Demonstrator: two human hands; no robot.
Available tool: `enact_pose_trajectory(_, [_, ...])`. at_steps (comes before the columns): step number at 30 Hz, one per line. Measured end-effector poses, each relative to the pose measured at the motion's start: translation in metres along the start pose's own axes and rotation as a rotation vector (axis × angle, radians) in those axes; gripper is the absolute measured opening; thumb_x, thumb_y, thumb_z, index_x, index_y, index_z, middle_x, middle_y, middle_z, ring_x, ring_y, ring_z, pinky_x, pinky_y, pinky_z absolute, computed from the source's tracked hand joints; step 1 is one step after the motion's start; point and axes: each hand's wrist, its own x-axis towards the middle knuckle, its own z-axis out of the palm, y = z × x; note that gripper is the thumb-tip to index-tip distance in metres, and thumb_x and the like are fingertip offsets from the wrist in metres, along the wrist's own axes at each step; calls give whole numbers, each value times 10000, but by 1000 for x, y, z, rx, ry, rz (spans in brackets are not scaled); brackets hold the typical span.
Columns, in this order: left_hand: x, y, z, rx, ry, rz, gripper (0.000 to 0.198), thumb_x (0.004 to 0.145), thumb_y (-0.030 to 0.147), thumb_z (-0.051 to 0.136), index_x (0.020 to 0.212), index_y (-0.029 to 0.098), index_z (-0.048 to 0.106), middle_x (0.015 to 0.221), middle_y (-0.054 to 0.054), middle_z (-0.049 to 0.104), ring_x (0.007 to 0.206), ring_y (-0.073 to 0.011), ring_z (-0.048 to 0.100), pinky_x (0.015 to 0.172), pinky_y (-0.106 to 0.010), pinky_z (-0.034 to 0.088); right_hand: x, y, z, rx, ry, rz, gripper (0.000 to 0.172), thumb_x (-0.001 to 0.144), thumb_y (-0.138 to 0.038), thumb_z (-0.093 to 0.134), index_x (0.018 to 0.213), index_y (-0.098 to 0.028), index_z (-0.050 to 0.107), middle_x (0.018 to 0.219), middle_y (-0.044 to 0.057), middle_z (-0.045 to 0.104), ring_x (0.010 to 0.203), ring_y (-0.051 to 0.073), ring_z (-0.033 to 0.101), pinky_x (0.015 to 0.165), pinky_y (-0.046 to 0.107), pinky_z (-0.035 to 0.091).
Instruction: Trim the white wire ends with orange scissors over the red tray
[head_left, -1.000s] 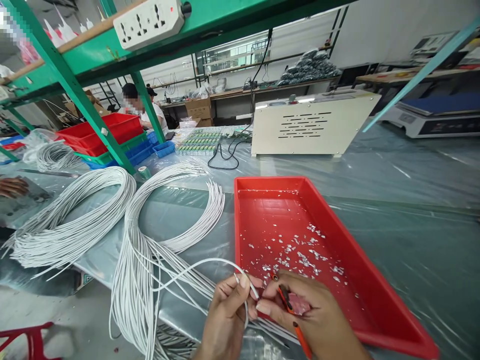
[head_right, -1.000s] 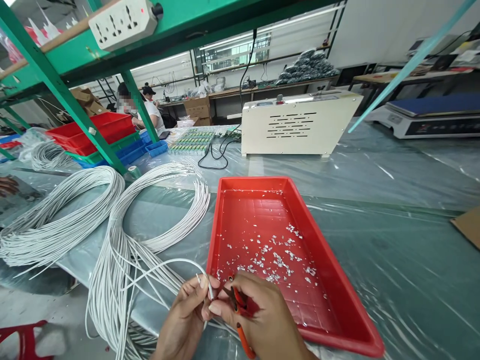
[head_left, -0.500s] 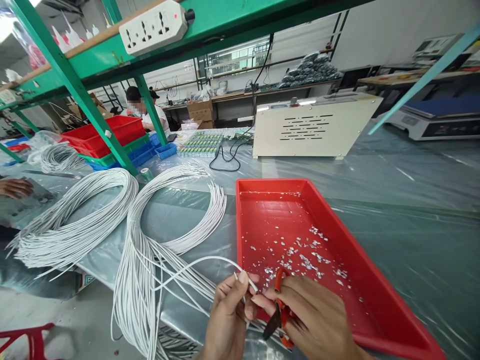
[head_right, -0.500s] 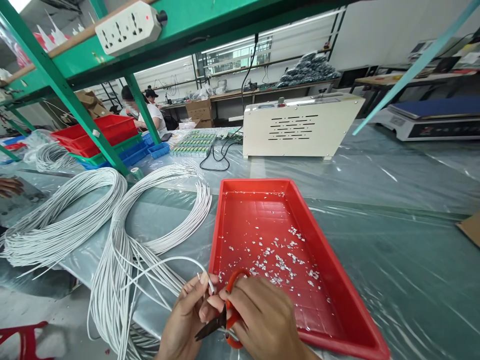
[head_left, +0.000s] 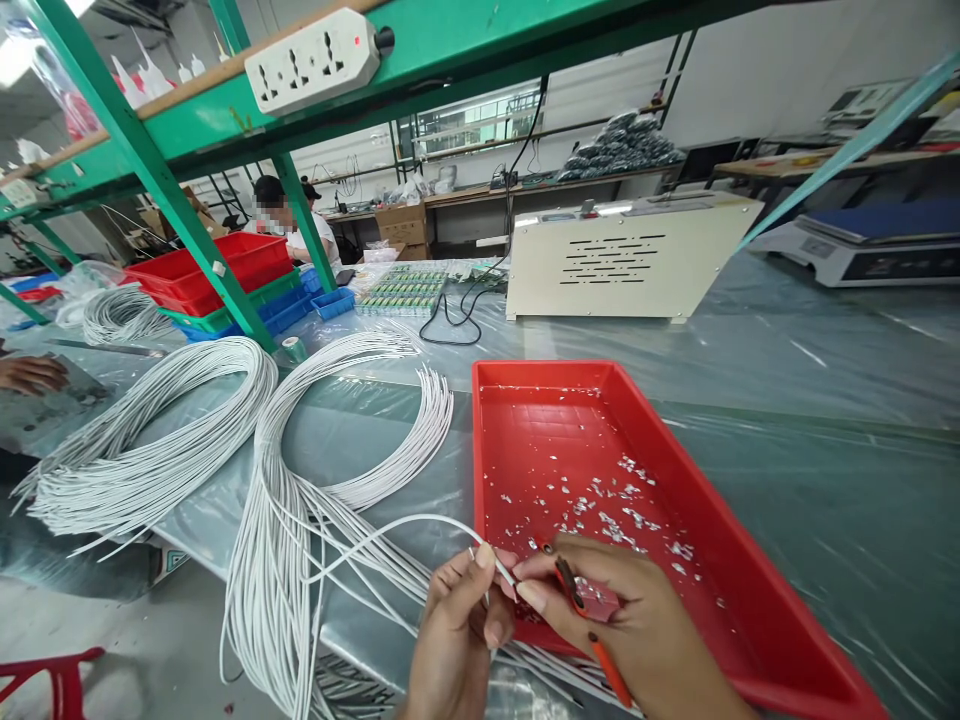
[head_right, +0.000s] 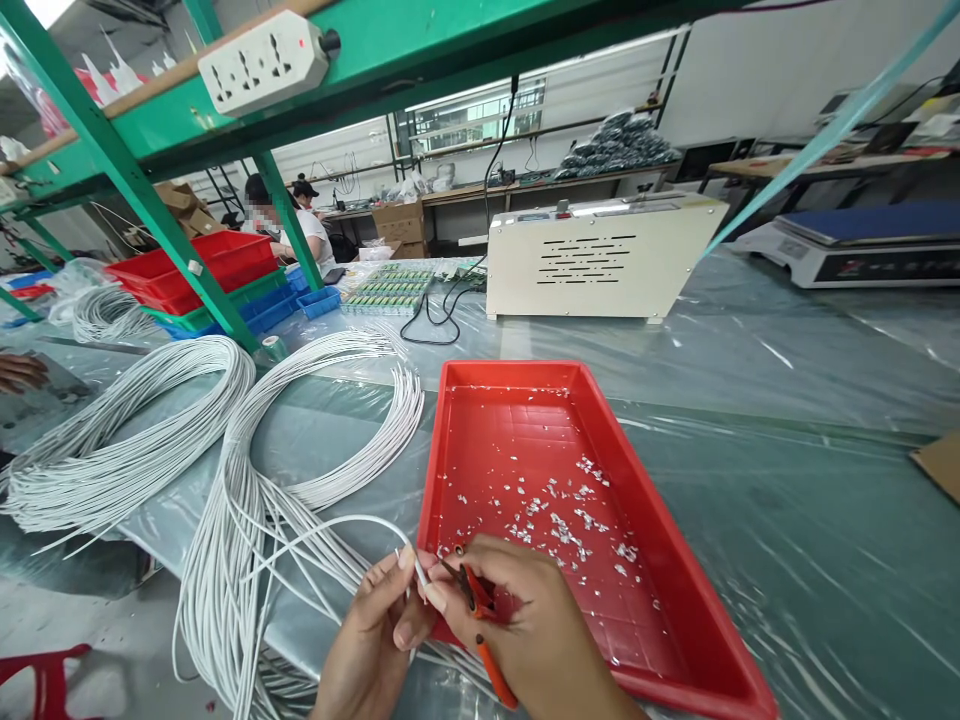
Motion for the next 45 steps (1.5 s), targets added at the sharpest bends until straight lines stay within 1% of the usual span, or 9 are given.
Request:
enact_pose_trajectory(7, [1, 1, -1, -13, 8, -11, 252, 677, 342, 717, 669, 92, 689, 343, 67, 410, 332, -16, 254, 416, -183, 170, 3, 0, 5, 113, -25, 90, 169, 805, -242, 550, 660, -179, 611, 614, -3, 613, 565, 138, 567, 545, 209, 452])
enact_pose_trajectory(11, [2, 3, -1, -66, 24, -39, 247, 626, 328, 756, 666, 90, 701, 334, 72, 405, 320, -11, 266, 400, -171, 175, 1, 1, 6, -63, 54, -42, 165, 807, -198, 523, 672, -184, 617, 584, -15, 555, 527, 122, 518, 490, 203, 403])
enact_pose_trajectory(14, [2, 5, 1, -104, 58, -64, 254, 566, 305, 795, 646, 83, 702, 367, 62, 453, 308, 3, 276, 385, -160, 183, 0, 5, 3, -176, 112, -154, 167, 812, -157, 497, 678, -180, 594, 569, -24, 519, 500, 106, 486, 472, 193, 377])
enact_pose_trajectory(18, [2, 7, 2, -151, 85, -102, 257, 540, 287, 809, 627, 70, 701, 450, 31, 541, 299, 16, 298, 365, -149, 201, 0, 13, -3, -455, 238, -370, 77, 774, -147, 540, 700, -165, 555, 604, -9, 528, 529, 116, 461, 515, 217, 341])
enact_pose_trajectory(20, [2, 9, 2, -170, 83, -114, 243, 543, 272, 808, 625, 69, 703, 483, 22, 566, 297, 21, 302, 359, -146, 206, 0, 16, -5, -574, 271, -426, 119, 768, -173, 553, 651, -170, 530, 581, -10, 522, 518, 121, 435, 523, 234, 309])
enact_pose_trajectory(25, [2, 12, 2, -188, 47, -134, 245, 544, 279, 808, 634, 73, 710, 351, 70, 433, 292, 10, 285, 360, -142, 205, 1, 19, -5, -693, 222, -431, 253, 782, -187, 529, 541, -184, 451, 490, -28, 467, 467, 118, 392, 506, 250, 258])
enact_pose_trajectory(32, [2, 11, 1, -158, 25, -143, 255, 563, 308, 798, 631, 81, 706, 350, 57, 449, 286, 8, 268, 363, -151, 184, 2, 21, -4, -705, 173, -439, 259, 779, -168, 508, 528, -184, 448, 476, -33, 464, 459, 118, 396, 505, 250, 248])
enact_pose_trajectory(39, [1, 11, 2, -142, 31, -151, 256, 568, 318, 792, 626, 86, 698, 294, 68, 403, 285, -3, 244, 375, -164, 175, -1, 23, -5, -723, 104, -432, 252, 786, -176, 521, 536, -179, 488, 490, -22, 494, 467, 126, 418, 507, 257, 246])
enact_pose_trajectory(45, [2, 11, 1, -131, 41, -167, 257, 559, 314, 796, 620, 91, 685, 286, 76, 382, 291, -6, 237, 379, -165, 171, -1, 24, -4, -742, 112, -448, 281, 815, -186, 499, 535, -184, 483, 482, -24, 487, 462, 127, 413, 505, 261, 247])
